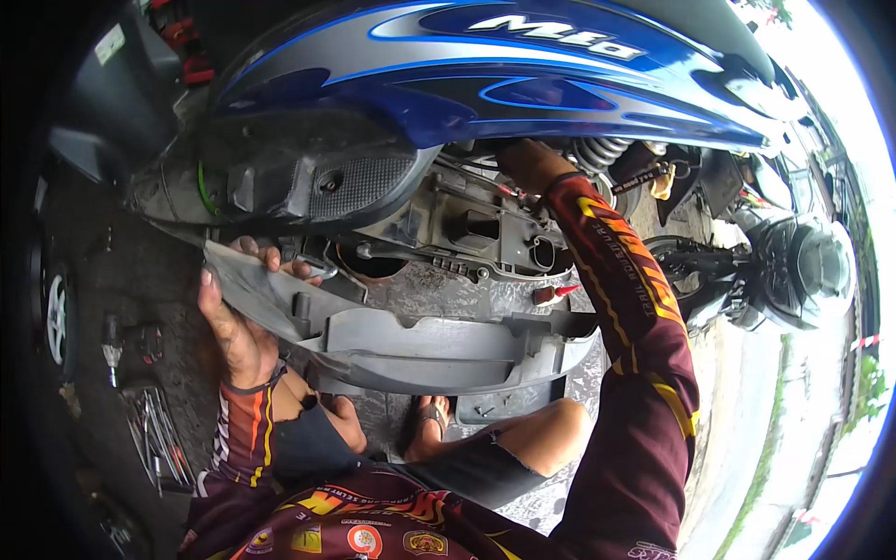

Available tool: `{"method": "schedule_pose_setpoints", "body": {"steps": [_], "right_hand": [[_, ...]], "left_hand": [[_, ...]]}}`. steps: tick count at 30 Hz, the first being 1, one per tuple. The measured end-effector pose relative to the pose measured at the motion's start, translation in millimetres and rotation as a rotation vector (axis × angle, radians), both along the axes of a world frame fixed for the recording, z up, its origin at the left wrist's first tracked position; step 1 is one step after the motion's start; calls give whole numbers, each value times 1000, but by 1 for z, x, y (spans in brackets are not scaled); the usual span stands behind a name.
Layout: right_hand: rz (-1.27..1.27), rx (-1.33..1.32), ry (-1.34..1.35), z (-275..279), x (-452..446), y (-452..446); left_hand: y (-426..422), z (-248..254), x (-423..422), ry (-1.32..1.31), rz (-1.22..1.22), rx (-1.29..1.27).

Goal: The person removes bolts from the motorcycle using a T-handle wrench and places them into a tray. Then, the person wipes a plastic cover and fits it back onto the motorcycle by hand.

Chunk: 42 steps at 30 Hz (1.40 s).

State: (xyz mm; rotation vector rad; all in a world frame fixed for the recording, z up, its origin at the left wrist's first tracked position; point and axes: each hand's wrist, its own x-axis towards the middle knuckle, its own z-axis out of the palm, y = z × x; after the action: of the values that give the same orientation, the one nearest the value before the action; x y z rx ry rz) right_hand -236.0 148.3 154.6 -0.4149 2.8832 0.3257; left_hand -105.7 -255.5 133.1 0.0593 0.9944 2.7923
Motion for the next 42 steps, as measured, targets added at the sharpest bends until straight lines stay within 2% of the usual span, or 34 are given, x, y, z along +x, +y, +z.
{"method": "schedule_pose_setpoints", "body": {"steps": [2,4,6,7,8,10,17,20,24,28,29,30,32,36,38,40,42], "right_hand": [[-6,-87,-25,-7,-3,11],[-137,-92,-137,-9,-4,14],[200,-66,10,5,4,-1],[30,-51,-128,21,10,-15],[32,-51,-131,29,15,-22],[-129,-190,-217,36,24,-27],[69,-87,-157,33,42,-32],[1,-197,-214,31,44,-31],[-55,-193,-325,33,46,-36],[90,-237,-240,17,46,-21],[-31,-327,-273,15,50,-23],[-35,-331,-269,11,54,-26],[68,-9,-50,-3,58,-28],[-179,-155,87,-35,73,-30],[-166,-129,133,-48,74,-23],[-46,-405,256,-54,76,-15],[142,-391,250,-59,65,4]], "left_hand": [[-1,-5,0,9,-5,-52],[-1,-9,0,19,-12,-61],[-1,-15,1,17,15,-44],[-1,-16,0,36,24,-40],[-1,-15,-2,32,25,-40],[-2,-9,-4,-23,-16,-41],[7,-8,-11,-56,-52,-61],[14,-6,-5,-71,-47,-91],[23,-17,8,-79,-27,-122],[26,-20,16,-96,-15,-147],[27,-20,16,-89,-8,-156],[28,-20,16,-80,-2,-165],[28,-20,17,-65,-4,-172],[28,-23,18,-58,8,-162],[27,-22,20,-64,10,-172],[25,-22,22,-72,15,-186],[25,-23,25,-68,8,-189]]}}
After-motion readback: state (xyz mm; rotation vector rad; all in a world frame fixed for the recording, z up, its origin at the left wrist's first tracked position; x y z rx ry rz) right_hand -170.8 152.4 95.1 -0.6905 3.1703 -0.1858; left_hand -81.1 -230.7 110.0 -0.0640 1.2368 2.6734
